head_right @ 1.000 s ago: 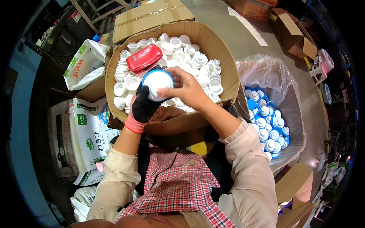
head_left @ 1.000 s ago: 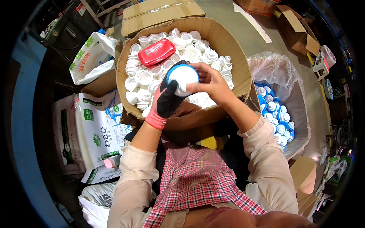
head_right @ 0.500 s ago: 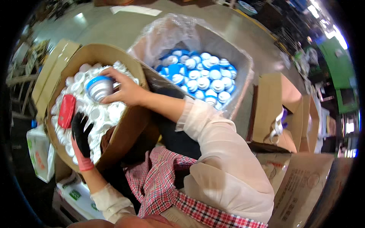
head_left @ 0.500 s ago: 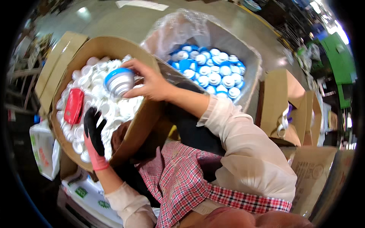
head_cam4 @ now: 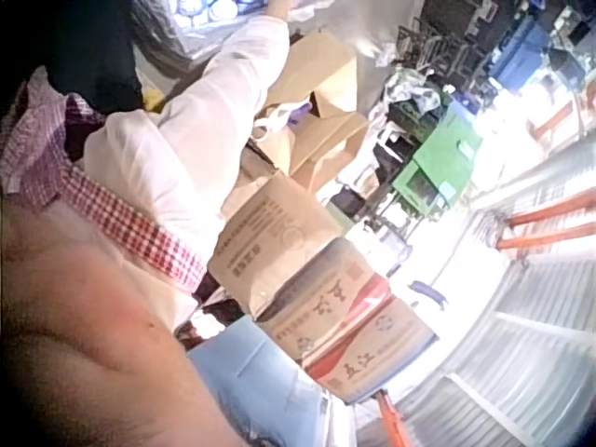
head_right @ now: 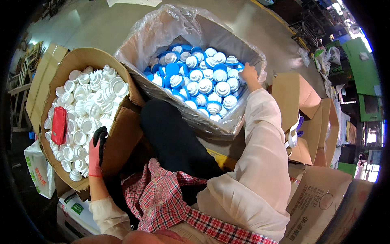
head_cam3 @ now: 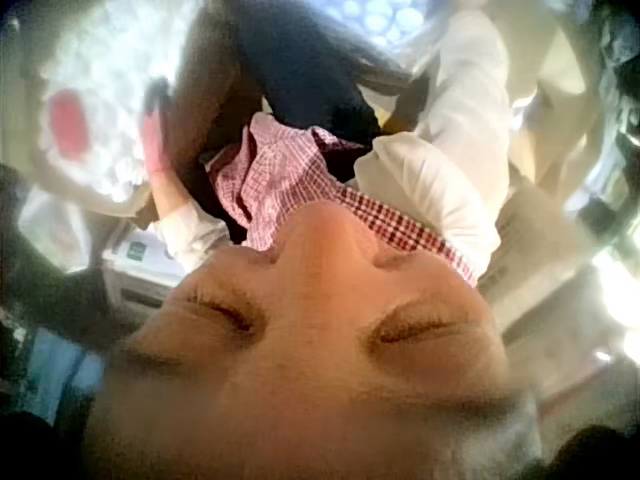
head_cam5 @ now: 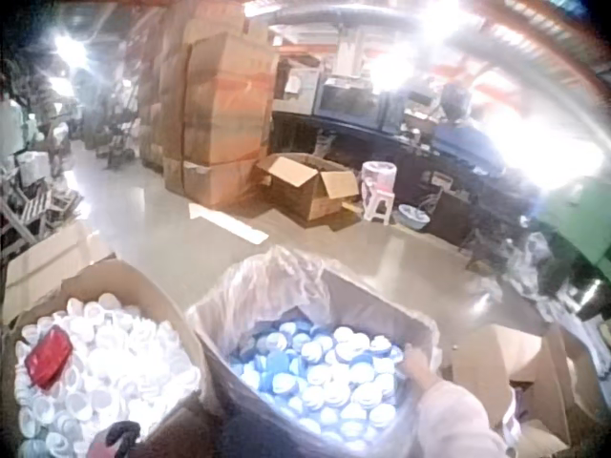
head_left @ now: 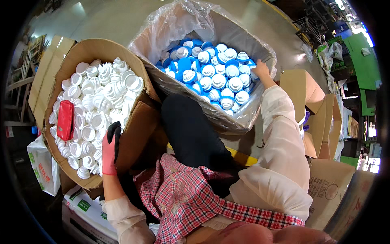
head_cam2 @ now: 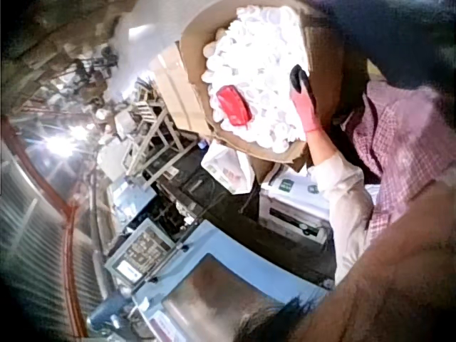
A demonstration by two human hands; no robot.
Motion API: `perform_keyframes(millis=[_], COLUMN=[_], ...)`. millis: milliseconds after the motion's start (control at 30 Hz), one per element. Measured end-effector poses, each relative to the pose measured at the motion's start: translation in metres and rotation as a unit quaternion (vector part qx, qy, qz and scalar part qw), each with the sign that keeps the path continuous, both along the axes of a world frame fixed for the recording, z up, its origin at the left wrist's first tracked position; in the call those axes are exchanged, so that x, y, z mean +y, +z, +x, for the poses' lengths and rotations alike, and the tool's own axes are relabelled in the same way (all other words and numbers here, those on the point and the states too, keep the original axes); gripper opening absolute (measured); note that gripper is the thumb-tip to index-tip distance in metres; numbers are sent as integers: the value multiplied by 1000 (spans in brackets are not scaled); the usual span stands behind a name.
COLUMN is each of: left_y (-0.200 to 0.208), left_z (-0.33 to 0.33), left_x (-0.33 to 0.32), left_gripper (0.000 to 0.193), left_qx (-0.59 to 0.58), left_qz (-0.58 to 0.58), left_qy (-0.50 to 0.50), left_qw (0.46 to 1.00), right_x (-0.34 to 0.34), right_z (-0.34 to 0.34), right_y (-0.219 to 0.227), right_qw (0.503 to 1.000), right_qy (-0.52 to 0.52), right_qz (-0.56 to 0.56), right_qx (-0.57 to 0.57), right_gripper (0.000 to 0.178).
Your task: The person repeatedly picks up white plastic containers and blue lids from a cardboard box, fits the lids onto the containers, and places the assembled units into a nearby bin. The person also briefly touches their face during the task.
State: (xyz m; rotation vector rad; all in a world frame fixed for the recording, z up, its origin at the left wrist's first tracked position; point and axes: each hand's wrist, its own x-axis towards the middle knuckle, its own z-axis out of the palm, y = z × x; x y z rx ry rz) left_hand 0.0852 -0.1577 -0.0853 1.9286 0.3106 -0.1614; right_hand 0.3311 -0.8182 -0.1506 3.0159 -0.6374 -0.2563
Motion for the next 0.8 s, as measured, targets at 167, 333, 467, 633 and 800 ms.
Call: perform_keyframes(millis=[167, 333, 467, 633, 800], left_y=[10, 12, 8, 19, 110], left_z=[5, 3, -3, -30, -101], left_x=[-12, -12, -8, 42, 86], left_gripper=[35, 39, 35, 38, 40], left_qx=[46, 61, 16, -66, -253], left_qz=[-64, -68, -49, 192, 42], left_qy=[53, 63, 72, 156, 230], left_qw=[995, 994, 996, 967, 939], right_x=[-33, -22, 3, 130, 339], right_z=[11, 1, -1, -46, -135], right_y=[-62, -50, -18, 55, 155], right_qw=[998, 980, 977, 875, 628], right_qy=[29, 109, 138, 377, 681], right_qz=[-63, -148, -99, 251, 305], right_qx=[1, 79, -129, -170, -221], right_gripper=[45, 33, 26, 25, 13])
